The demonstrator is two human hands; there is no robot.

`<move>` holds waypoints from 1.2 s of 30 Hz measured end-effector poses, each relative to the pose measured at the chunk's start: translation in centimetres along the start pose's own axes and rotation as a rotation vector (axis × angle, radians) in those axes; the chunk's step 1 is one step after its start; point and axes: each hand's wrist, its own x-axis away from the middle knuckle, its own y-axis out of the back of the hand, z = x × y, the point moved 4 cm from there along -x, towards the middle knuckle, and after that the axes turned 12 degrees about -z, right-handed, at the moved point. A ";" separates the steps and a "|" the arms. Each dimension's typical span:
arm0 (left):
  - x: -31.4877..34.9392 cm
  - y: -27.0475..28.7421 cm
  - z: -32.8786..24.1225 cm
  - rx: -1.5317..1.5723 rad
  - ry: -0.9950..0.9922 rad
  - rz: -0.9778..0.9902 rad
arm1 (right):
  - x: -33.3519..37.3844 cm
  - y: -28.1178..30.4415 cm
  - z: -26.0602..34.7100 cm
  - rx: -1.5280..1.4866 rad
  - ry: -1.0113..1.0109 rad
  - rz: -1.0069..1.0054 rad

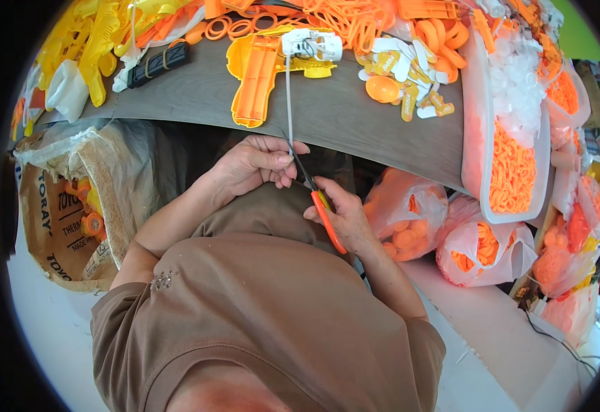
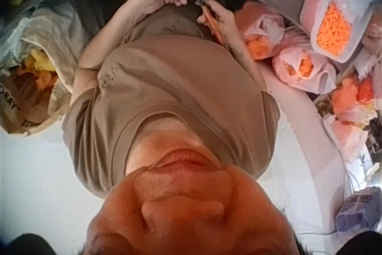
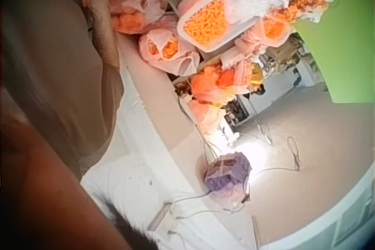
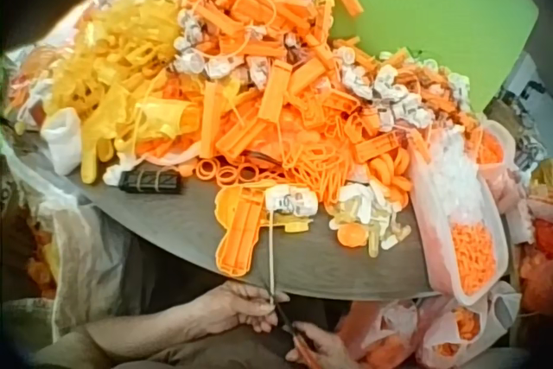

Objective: Assembling plastic toy guns and packing various toy components into bags.

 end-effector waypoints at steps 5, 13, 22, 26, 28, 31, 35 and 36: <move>0.5 -0.2 0.0 -0.195 -0.009 0.008 | 0.3 1.0 0.5 0.229 0.111 -0.039; 8.7 -1.2 -11.1 -0.567 -0.693 -0.249 | -0.1 7.6 6.8 0.770 0.690 -0.390; 15.4 13.0 -20.5 -0.958 -1.193 -1.465 | -3.6 8.9 8.8 1.092 0.692 -0.489; 16.3 15.0 -21.1 -1.040 -1.070 -1.602 | -3.8 7.9 9.6 1.186 0.767 -0.552; 16.8 15.3 -21.0 -1.065 -1.061 -1.627 | -3.5 6.5 10.0 1.208 0.794 -0.601; 16.7 14.5 -20.6 -0.822 -1.153 -1.637 | -2.4 3.7 10.6 0.937 0.958 -0.665; 19.6 14.3 -23.2 -0.629 -1.638 -1.722 | -2.3 -0.4 10.0 0.778 1.045 -0.407; 21.6 14.4 -24.3 -0.620 -1.682 -1.767 | -2.4 -0.9 10.0 0.736 1.056 -0.338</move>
